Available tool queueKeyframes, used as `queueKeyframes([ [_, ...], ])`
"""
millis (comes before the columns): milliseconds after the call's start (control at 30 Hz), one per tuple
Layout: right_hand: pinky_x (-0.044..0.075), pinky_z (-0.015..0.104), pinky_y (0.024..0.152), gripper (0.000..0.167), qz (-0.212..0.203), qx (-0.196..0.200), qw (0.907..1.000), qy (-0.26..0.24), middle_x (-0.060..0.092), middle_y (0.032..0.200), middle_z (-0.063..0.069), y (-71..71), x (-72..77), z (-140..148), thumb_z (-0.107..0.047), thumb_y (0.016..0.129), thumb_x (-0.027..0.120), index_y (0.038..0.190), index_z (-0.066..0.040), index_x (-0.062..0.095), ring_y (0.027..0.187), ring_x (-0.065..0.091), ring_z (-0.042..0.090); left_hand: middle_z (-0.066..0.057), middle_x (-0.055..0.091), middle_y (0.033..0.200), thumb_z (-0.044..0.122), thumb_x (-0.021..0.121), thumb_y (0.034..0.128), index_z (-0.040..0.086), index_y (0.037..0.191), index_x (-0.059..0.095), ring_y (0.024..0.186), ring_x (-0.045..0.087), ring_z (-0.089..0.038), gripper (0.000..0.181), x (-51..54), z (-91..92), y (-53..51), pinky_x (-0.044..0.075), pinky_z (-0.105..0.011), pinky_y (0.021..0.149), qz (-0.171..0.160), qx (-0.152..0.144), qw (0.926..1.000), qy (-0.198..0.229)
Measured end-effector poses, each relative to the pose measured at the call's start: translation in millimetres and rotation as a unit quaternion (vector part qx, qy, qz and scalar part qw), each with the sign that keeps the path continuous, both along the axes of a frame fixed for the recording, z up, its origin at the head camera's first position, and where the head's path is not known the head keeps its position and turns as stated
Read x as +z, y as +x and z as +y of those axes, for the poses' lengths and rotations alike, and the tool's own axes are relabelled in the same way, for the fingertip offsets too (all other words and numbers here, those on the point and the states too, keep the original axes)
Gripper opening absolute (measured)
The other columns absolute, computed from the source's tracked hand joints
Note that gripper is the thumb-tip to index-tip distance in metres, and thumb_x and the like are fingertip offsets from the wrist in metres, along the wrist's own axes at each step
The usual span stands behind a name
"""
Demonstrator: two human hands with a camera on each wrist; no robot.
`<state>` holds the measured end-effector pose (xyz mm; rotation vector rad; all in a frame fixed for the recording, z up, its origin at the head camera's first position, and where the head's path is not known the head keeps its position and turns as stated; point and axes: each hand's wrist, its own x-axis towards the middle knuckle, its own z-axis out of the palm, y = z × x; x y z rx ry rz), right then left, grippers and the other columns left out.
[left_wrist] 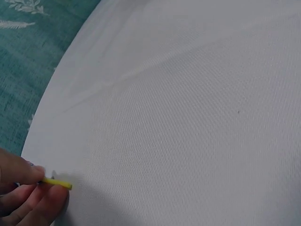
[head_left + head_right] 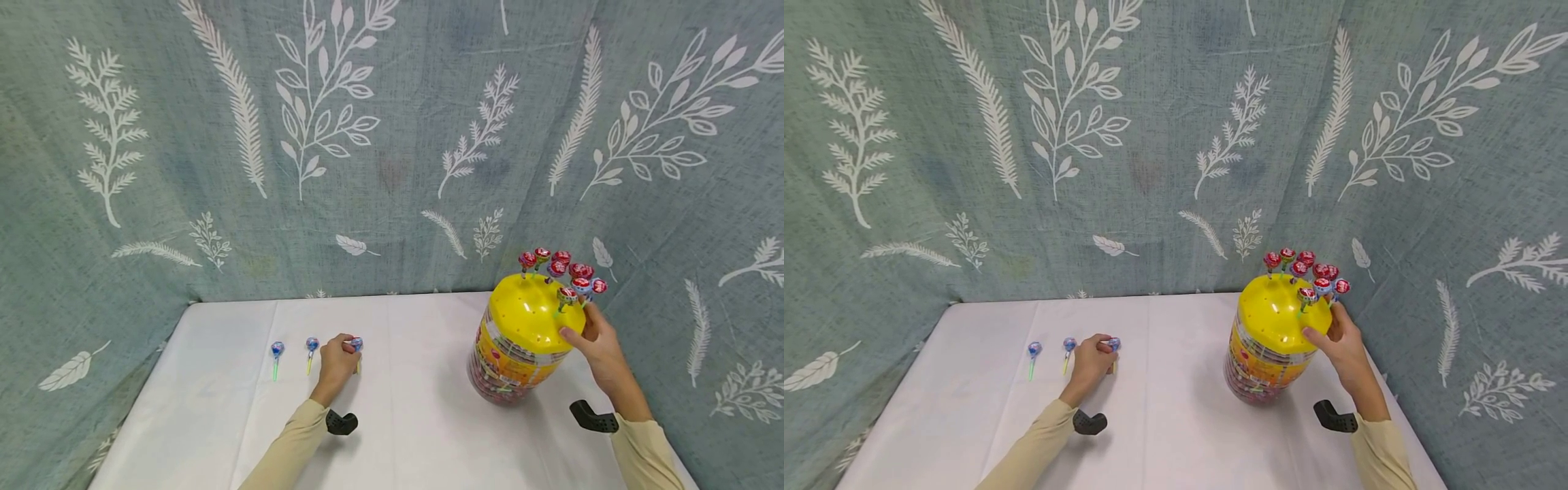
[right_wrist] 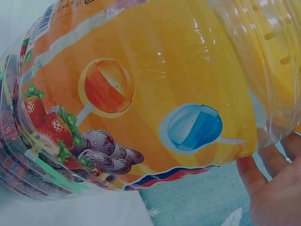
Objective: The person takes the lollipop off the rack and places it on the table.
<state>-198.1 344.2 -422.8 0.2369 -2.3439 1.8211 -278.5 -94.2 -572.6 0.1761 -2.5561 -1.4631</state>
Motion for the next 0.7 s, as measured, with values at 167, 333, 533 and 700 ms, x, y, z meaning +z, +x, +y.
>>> queueKeyframes([
  [167,0.044,0.011,0.086,0.050,-0.002,0.001,1.0000,-0.004,0.049,0.124,-0.007,-0.4,-0.1,-1,-0.008,0.094,0.055,0.138,-0.013,0.032,0.107,0.053,0.004,-0.010,0.062,0.069,-0.009,0.070,0.0684,-0.009,0.103,0.065,0.061,0.057,-0.018,0.035,0.1,-1.5,-0.5,0.047,-0.026,0.052,0.015,0.000,0.9992,-0.037],
  [333,0.044,0.012,0.086,0.051,-0.003,0.004,1.0000,-0.007,0.050,0.125,-0.007,-0.2,-1.0,-1,-0.008,0.094,0.055,0.139,-0.015,0.032,0.107,0.054,0.004,-0.011,0.062,0.070,-0.009,0.070,0.0685,-0.009,0.103,0.065,0.062,0.056,-0.019,0.035,2.1,-2.3,0.0,0.047,-0.029,0.056,0.017,-0.002,0.9989,-0.043],
  [533,0.043,0.010,0.085,0.054,-0.009,-0.003,0.9999,0.005,0.049,0.125,-0.008,-0.2,-0.3,-1,-0.010,0.094,0.056,0.141,-0.014,0.029,0.107,0.053,0.003,-0.013,0.062,0.069,-0.006,0.071,0.0694,-0.010,0.101,0.066,0.061,0.054,-0.019,0.032,7.5,-2.8,-0.8,0.046,-0.032,0.058,0.047,-0.001,0.9976,-0.052],
  [700,0.043,0.010,0.084,0.055,-0.020,-0.011,0.9997,0.011,0.048,0.125,-0.009,-0.1,0.4,-2,-0.012,0.094,0.056,0.142,-0.014,0.028,0.107,0.052,0.002,-0.009,0.061,0.067,-0.002,0.073,0.0717,-0.008,0.100,0.067,0.058,0.054,-0.016,0.030,15.6,-4.1,-2.2,0.045,-0.030,0.055,0.058,-0.004,0.9972,-0.048],
])
